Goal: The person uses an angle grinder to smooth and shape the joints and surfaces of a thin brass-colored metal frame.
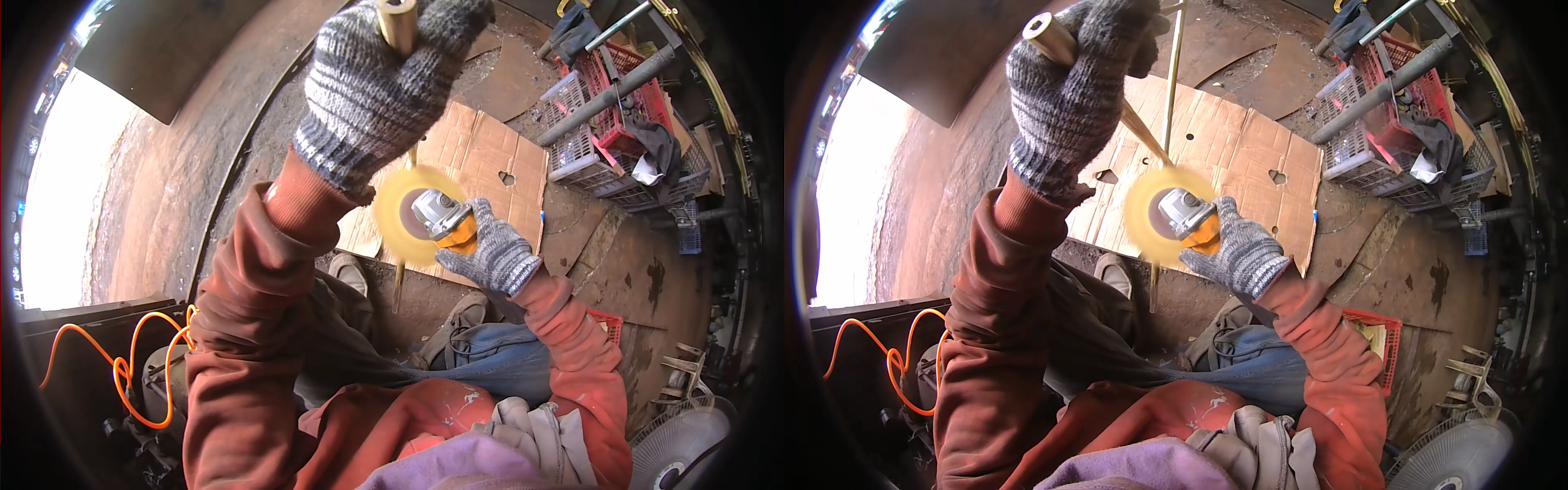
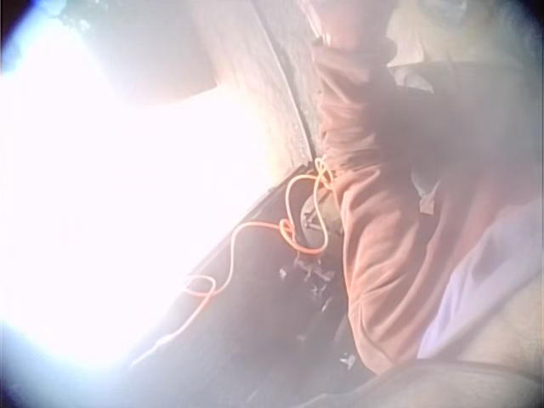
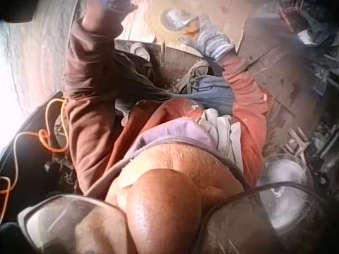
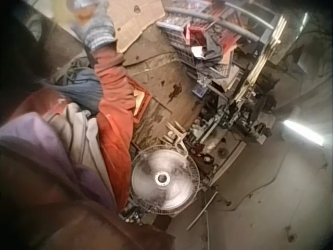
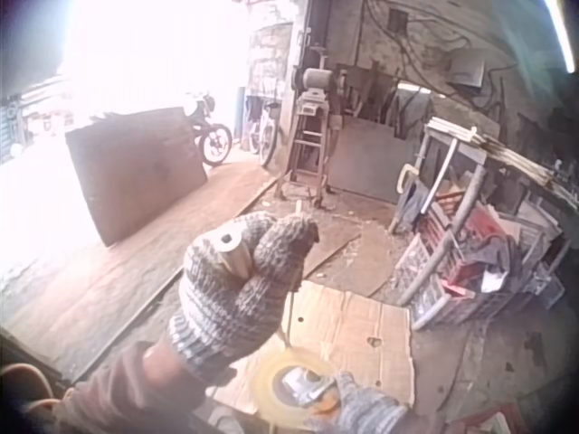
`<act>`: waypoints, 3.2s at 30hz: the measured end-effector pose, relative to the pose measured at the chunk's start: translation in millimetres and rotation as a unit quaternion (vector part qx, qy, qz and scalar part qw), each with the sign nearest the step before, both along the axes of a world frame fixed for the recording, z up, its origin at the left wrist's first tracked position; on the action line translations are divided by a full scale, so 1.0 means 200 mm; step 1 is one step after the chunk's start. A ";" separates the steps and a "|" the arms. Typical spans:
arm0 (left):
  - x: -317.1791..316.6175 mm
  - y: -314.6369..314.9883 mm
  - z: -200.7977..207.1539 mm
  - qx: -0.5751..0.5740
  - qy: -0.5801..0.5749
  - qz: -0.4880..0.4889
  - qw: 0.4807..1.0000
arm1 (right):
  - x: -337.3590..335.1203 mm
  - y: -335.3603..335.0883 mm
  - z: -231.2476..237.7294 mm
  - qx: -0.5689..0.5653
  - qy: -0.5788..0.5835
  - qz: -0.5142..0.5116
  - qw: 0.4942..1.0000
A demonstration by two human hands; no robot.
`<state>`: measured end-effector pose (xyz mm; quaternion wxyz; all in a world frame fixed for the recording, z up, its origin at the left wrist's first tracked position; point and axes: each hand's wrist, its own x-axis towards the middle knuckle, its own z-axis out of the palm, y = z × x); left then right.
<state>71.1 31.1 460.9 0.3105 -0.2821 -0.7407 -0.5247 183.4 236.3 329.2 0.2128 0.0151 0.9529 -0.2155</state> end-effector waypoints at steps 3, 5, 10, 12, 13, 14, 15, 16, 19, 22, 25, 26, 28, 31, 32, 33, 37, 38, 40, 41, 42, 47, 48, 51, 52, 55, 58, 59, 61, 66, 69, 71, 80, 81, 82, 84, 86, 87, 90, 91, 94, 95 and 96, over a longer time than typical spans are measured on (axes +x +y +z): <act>-0.06 0.00 -0.05 0.021 -0.021 -0.001 1.000 | -0.01 -0.01 0.00 -0.007 0.009 0.009 1.000; -0.06 0.00 -0.06 0.101 -0.073 -0.063 0.990 | -0.01 0.00 -0.01 -0.018 0.020 0.009 1.000; -0.10 -0.06 -0.07 0.131 -0.059 -0.088 0.986 | 0.00 0.04 -0.10 -0.058 0.059 -0.005 0.997; -0.11 -0.07 -0.08 0.149 -0.059 -0.080 0.984 | 0.00 0.08 -0.16 -0.078 0.076 -0.014 0.994; -0.11 -0.07 -0.08 0.157 -0.059 -0.076 0.983 | -0.01 0.09 -0.19 -0.089 0.084 -0.019 0.992; -0.11 -0.07 -0.08 0.172 -0.073 -0.063 0.980 | -0.01 0.10 -0.21 -0.111 0.080 -0.026 0.990; -0.10 -0.07 -0.06 0.186 -0.087 -0.050 0.977 | -0.02 0.10 -0.23 -0.132 0.076 -0.034 0.988; -0.09 -0.07 -0.05 0.201 -0.100 -0.037 0.974 | -0.03 0.11 -0.24 -0.153 0.073 -0.042 0.985; -0.16 -0.08 -0.09 0.216 -0.006 -0.050 0.975 | -0.04 0.12 -0.32 -0.233 0.097 -0.056 0.966; -0.25 -0.17 -0.13 0.209 -0.001 -0.084 0.974 | -0.05 0.12 -0.37 -0.301 0.085 -0.084 0.946; -0.28 -0.25 -0.17 0.182 -0.006 -0.090 0.979 | -0.07 0.10 -0.39 -0.369 0.051 -0.120 0.920; -0.29 -0.27 -0.18 0.182 -0.006 -0.087 0.979 | -0.07 0.10 -0.40 -0.389 0.047 -0.129 0.911; -0.29 -0.28 -0.18 0.183 -0.008 -0.083 0.980 | -0.07 0.09 -0.44 -0.427 0.039 -0.148 0.891; -0.31 -0.28 -0.18 0.185 -0.003 -0.104 0.977 | -0.07 0.09 -0.45 -0.449 0.024 -0.167 0.878; -0.32 -0.28 -0.17 0.186 0.001 -0.115 0.976 | -0.07 0.10 -0.46 -0.450 0.020 -0.166 0.877; -0.32 -0.29 -0.17 0.185 0.003 -0.119 0.976 | -0.07 0.10 -0.47 -0.451 0.016 -0.166 0.877; -0.33 -0.28 -0.17 0.183 0.003 -0.123 0.975 | -0.04 0.11 -0.48 -0.466 -0.003 -0.173 0.868; -0.33 -0.28 -0.17 0.181 0.003 -0.119 0.976 | -0.04 0.10 -0.48 -0.457 0.002 -0.166 0.874; -0.35 -0.29 -0.18 0.181 0.010 -0.128 0.975 | -0.01 0.10 -0.47 -0.438 0.011 -0.153 0.886; -0.36 -0.30 -0.18 0.182 0.014 -0.133 0.974 | 0.00 0.09 -0.46 -0.430 0.011 -0.150 0.890; -0.36 -0.31 -0.19 0.184 0.009 -0.132 0.974 | 0.01 0.08 -0.45 -0.422 0.011 -0.147 0.895; -0.34 -0.30 -0.18 0.198 0.014 -0.136 0.971 | 0.02 0.07 -0.45 -0.417 -0.015 -0.151 0.896; -0.33 -0.30 -0.17 0.191 0.005 -0.145 0.971 | 0.01 0.07 -0.44 -0.414 -0.008 -0.148 0.898; -0.30 -0.26 -0.15 0.171 -0.036 -0.115 0.978 | 0.00 0.07 -0.40 -0.388 0.015 -0.134 0.912; -0.25 -0.19 -0.11 0.165 -0.058 -0.067 0.982 | 0.00 0.07 -0.38 -0.370 0.025 -0.125 0.920; -0.11 -0.06 0.02 0.061 -0.165 -0.014 0.984 | 0.03 0.06 -0.24 -0.263 0.075 -0.063 0.960; -0.13 0.02 -0.01 -0.060 0.021 -0.009 0.998 | 0.07 0.03 -0.08 -0.134 0.060 -0.027 0.989; -0.11 0.05 0.01 -0.080 0.018 -0.032 0.996 | 0.09 0.03 -0.04 -0.091 0.041 -0.027 0.995; -0.15 0.13 0.00 -0.148 0.215 0.022 0.965 | 0.12 0.03 0.02 -0.038 0.022 -0.035 0.998; -0.12 0.15 0.11 -0.151 0.116 -0.182 0.965 | 0.14 0.02 0.10 0.054 0.000 -0.037 0.998; -0.12 0.31 0.03 -0.211 0.126 -0.147 0.958 | 0.18 0.09 0.06 0.105 -0.021 -0.042 0.993; -0.10 0.28 0.08 -0.250 0.121 -0.111 0.954 | 0.14 0.04 0.12 0.111 -0.043 -0.044 0.992; -0.06 0.28 0.10 -0.208 0.125 -0.158 0.957 | 0.11 0.01 0.09 0.130 -0.014 -0.021 0.991; -0.06 0.28 0.09 -0.206 0.129 -0.159 0.957 | 0.10 0.01 0.09 0.134 -0.024 -0.023 0.990; -0.04 0.27 0.10 -0.203 0.133 -0.161 0.957 | 0.11 0.01 0.08 0.131 -0.010 -0.018 0.991; -0.04 0.29 0.10 -0.212 0.130 -0.151 0.957 | 0.12 0.02 0.06 0.125 0.017 -0.007 0.992; -0.06 0.32 0.09 -0.237 0.118 -0.122 0.957 | 0.11 0.02 0.07 0.126 0.016 -0.005 0.992; -0.06 0.32 0.08 -0.248 0.111 -0.117 0.955 | 0.10 0.01 0.07 0.126 0.016 -0.003 0.992; -0.05 0.30 0.11 -0.259 0.091 -0.130 0.953 | 0.12 0.03 0.04 0.124 0.032 -0.006 0.992; -0.05 0.27 0.12 -0.251 0.087 -0.148 0.953 | 0.11 0.04 0.03 0.113 0.027 -0.011 0.993; -0.07 0.23 0.10 -0.212 0.133 -0.174 0.952 | 0.10 0.07 0.01 0.086 0.016 -0.025 0.996; -0.07 0.23 0.08 -0.196 0.158 -0.177 0.951 | 0.10 0.07 0.02 0.081 0.017 -0.028 0.996; -0.08 0.24 0.07 -0.204 0.150 -0.167 0.953 | 0.10 0.07 0.02 0.076 0.017 -0.032 0.996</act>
